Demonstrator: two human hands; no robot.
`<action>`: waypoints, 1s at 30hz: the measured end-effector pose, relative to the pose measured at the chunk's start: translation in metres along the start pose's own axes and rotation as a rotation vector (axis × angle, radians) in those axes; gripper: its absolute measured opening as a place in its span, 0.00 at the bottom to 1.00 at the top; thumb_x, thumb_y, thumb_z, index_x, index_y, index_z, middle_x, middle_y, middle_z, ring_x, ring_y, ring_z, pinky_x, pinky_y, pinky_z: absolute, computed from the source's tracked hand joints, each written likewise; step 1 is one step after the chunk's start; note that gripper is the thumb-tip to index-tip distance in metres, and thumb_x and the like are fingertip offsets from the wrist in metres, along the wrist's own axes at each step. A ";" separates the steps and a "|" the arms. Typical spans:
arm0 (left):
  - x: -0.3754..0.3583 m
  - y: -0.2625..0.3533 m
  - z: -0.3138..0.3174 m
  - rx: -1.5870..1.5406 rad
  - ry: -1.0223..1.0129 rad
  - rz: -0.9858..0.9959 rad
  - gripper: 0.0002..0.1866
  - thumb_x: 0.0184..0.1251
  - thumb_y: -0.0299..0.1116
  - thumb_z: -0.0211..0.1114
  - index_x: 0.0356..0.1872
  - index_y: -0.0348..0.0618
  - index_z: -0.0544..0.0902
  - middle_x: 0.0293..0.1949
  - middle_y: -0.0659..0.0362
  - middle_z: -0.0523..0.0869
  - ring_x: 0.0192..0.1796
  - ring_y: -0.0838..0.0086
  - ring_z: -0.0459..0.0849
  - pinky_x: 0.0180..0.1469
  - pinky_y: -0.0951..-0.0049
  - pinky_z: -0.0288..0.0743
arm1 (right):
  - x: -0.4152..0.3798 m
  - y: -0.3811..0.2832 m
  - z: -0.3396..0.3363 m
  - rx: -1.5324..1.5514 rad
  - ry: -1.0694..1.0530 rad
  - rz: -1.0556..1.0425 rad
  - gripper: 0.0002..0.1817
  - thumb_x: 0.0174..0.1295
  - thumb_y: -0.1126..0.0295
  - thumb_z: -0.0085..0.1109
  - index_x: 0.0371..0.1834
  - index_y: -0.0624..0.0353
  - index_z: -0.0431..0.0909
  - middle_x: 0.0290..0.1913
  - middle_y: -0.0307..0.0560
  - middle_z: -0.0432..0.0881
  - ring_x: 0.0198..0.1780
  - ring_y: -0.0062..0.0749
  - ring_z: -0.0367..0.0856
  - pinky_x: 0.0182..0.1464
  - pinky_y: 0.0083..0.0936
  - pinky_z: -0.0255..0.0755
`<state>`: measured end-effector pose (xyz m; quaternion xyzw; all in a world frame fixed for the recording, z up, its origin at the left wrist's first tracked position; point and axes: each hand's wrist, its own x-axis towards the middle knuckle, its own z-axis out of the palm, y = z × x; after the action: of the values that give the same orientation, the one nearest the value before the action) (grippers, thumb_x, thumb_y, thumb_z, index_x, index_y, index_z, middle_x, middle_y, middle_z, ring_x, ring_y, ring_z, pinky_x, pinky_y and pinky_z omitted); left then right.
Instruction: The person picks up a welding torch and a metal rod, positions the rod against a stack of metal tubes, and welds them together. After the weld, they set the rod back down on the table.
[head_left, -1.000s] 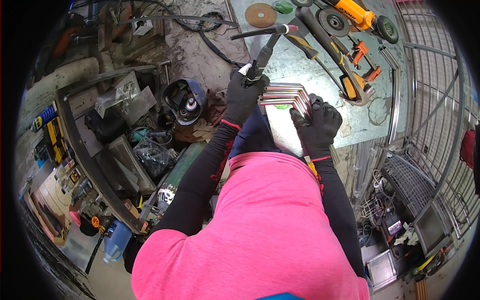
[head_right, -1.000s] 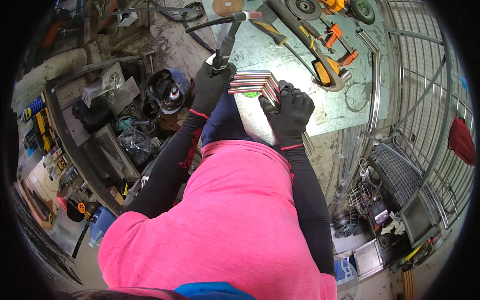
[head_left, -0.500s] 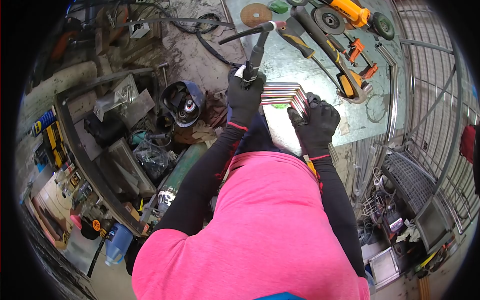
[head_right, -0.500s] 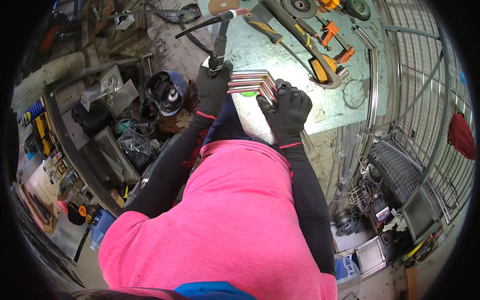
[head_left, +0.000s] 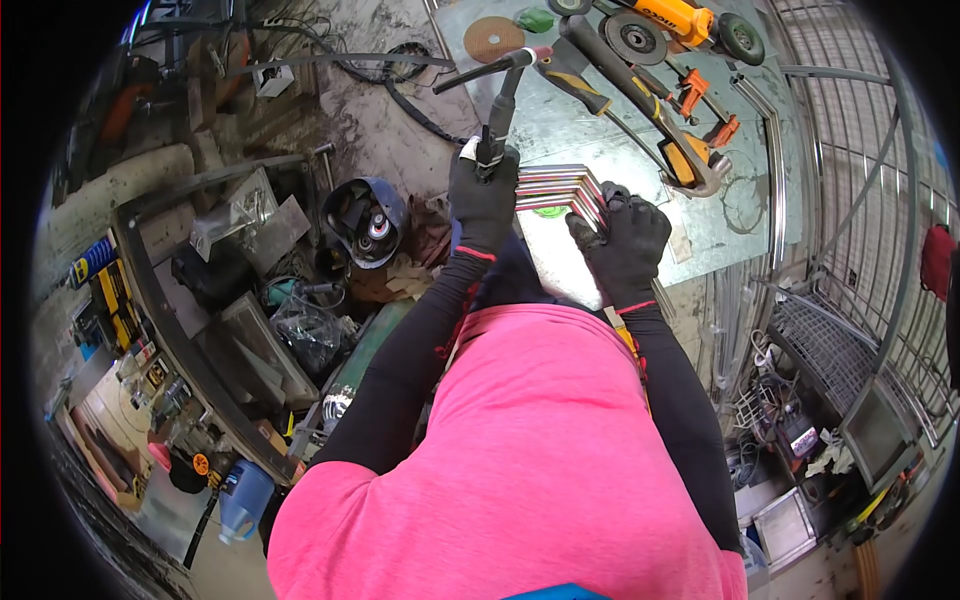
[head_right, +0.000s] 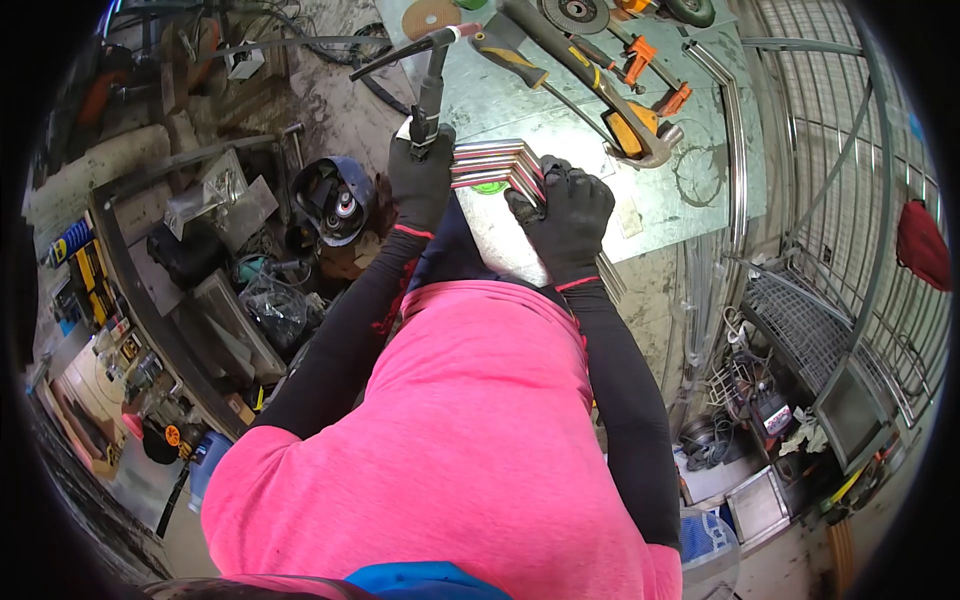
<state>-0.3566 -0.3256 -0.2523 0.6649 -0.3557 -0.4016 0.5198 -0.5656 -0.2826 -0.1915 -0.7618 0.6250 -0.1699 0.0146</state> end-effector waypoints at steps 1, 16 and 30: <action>0.001 0.003 0.000 0.002 -0.004 0.002 0.15 0.70 0.31 0.74 0.52 0.37 0.84 0.40 0.60 0.86 0.39 0.76 0.85 0.44 0.70 0.79 | 0.000 0.000 0.001 -0.002 0.008 0.000 0.34 0.60 0.40 0.74 0.59 0.54 0.83 0.51 0.47 0.84 0.54 0.43 0.82 0.63 0.49 0.71; 0.034 0.026 -0.024 0.060 -0.262 -0.103 0.13 0.70 0.32 0.77 0.51 0.38 0.89 0.35 0.67 0.88 0.35 0.86 0.80 0.37 0.78 0.73 | -0.017 0.076 -0.038 0.037 0.324 0.247 0.27 0.61 0.57 0.70 0.61 0.56 0.80 0.57 0.57 0.82 0.63 0.57 0.78 0.66 0.51 0.72; 0.035 0.005 -0.023 -0.008 -0.266 -0.023 0.13 0.72 0.31 0.75 0.53 0.40 0.87 0.37 0.69 0.85 0.35 0.86 0.78 0.37 0.78 0.73 | -0.032 0.221 -0.080 -0.514 -0.116 0.830 0.23 0.64 0.50 0.68 0.60 0.41 0.84 0.58 0.53 0.83 0.57 0.56 0.85 0.56 0.54 0.78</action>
<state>-0.3216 -0.3483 -0.2502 0.6078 -0.4122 -0.4934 0.4661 -0.8025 -0.2853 -0.1762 -0.4355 0.8957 0.0528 -0.0727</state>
